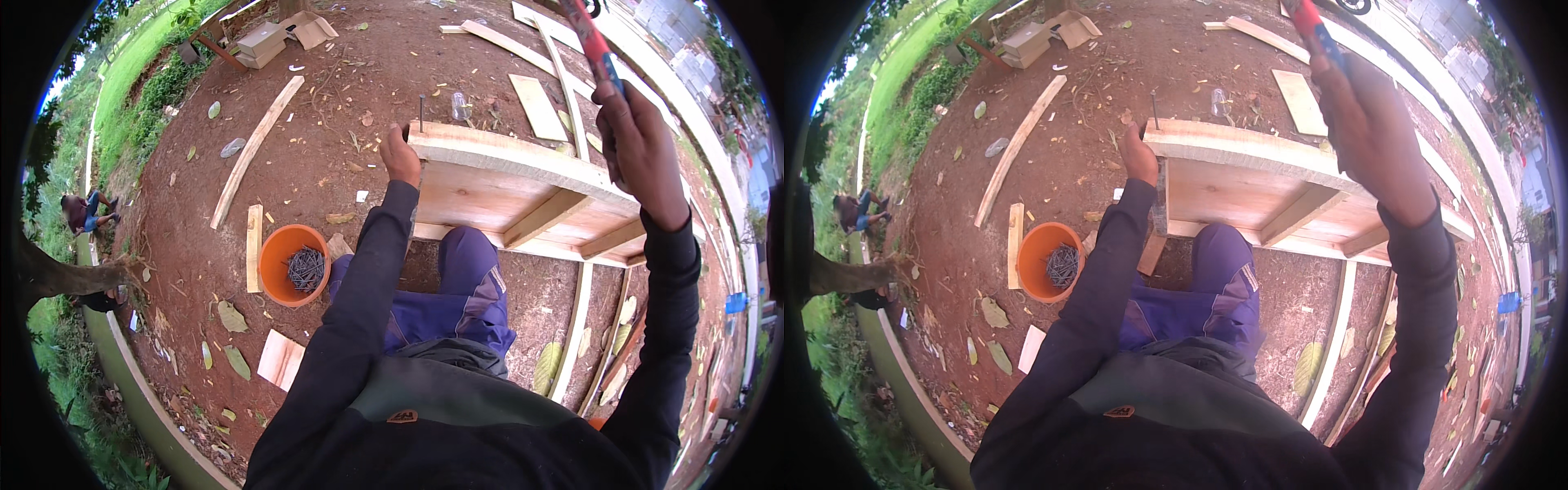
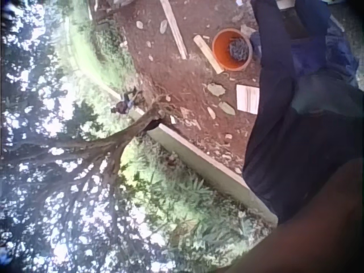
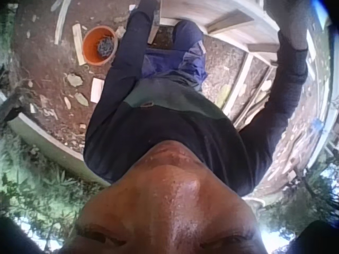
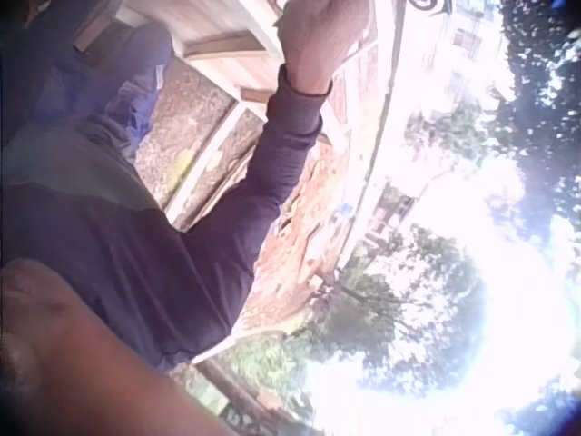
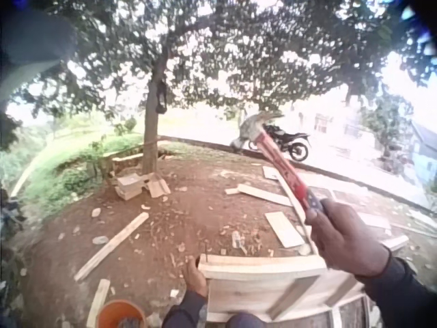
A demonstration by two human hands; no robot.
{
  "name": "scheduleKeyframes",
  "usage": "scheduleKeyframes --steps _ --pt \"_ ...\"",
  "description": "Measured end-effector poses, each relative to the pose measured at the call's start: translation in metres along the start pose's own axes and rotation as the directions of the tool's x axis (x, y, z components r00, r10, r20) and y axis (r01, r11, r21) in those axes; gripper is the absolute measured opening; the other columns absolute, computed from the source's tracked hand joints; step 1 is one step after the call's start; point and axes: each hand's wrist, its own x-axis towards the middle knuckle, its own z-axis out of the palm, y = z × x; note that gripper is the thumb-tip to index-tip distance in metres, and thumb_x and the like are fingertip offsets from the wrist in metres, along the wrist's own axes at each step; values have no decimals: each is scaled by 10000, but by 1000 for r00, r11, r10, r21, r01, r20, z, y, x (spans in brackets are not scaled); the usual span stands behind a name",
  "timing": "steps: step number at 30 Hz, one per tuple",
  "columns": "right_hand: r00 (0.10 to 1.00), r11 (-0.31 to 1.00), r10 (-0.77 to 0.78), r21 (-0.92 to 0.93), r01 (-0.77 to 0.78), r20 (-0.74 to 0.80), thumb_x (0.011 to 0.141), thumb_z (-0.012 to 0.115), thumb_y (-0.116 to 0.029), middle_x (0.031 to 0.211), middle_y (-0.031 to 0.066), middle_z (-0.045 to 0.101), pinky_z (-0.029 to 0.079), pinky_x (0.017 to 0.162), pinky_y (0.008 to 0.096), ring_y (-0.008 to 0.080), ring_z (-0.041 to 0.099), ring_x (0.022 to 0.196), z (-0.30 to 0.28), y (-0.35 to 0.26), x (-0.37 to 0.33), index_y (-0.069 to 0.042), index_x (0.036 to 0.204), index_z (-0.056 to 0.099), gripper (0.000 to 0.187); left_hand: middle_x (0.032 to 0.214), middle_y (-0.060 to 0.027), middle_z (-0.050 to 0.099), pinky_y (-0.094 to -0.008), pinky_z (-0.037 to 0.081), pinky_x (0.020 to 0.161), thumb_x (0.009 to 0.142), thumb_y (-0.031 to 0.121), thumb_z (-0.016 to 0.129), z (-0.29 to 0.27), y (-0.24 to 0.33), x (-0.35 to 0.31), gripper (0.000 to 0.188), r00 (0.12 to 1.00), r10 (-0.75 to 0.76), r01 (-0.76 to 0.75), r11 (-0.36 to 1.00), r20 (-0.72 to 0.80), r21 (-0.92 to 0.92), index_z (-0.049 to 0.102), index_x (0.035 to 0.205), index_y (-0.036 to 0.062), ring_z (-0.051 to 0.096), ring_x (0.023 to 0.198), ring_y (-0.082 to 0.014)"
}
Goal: The person assembles a wooden structure by positioning planks and hammering nails into place. They handle wooden boards, a hammer, and nails, repeatedly lifting and aligning pieces to form a frame.
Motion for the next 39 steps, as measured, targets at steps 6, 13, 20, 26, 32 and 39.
scheduleKeyframes --steps 6,13,20,26,32,39 --pt "869 868 -171 346 355 -464 1070 531 -379 614 -36 463 336 346 211 40 421 398 -5 -49 49 -63 955 558 338 908 -158 713 -390 491 821 1060 325 389 16 13 -11 528 999 -34 33 992 -3 -123 697 965 -94 649 845 -236" --pt "915 854 -121 -430 293 384 1040 552 -346 658 242 578 461 586 472 408 580 595 27 25 9 39 815 583 448 878 -134 709 -373 494 780 1068 325 365 23 37 -18 544 999 50 -49 996 -11 73 688 925 -88 637 789 -217" --pt "858 913 -303 132 386 -414 1083 500 -367 658 -25 518 369 388 237 72 449 424 6 -59 36 -56 965 552 337 848 -131 697 -376 488 773 1067 306 367 11 30 -18 525 999 40 -40 999 2 14 666 865 -75 628 783 -210" --pt "926 903 -3 -396 165 377 1053 540 -332 664 223 560 447 593 489 428 571 623 43 33 -10 12 840 513 405 865 -159 704 -386 484 804 1059 291 379 8 17 -9 506 997 77 -76 993 -3 88 660 858 -80 633 812 -241" --pt "919 975 -154 96 202 -362 1081 507 -378 638 -30 487 365 409 240 54 463 469 -10 -50 34 -67 907 547 358 908 -178 717 -397 487 828 1057 303 389 5 16 -11 515 998 59 -58 998 -3 36 691 947 -99 644 834 -259" --pt "912 900 -108 -351 259 397 1051 526 -299 671 256 555 465 615 507 453 588 629 53 53 -7 21 919 533 346 934 -182 713 -389 492 831 1055 321 394 12 18 -14 525 999 8 -8 1000 45 1 697 982 -102 658 857 -262"
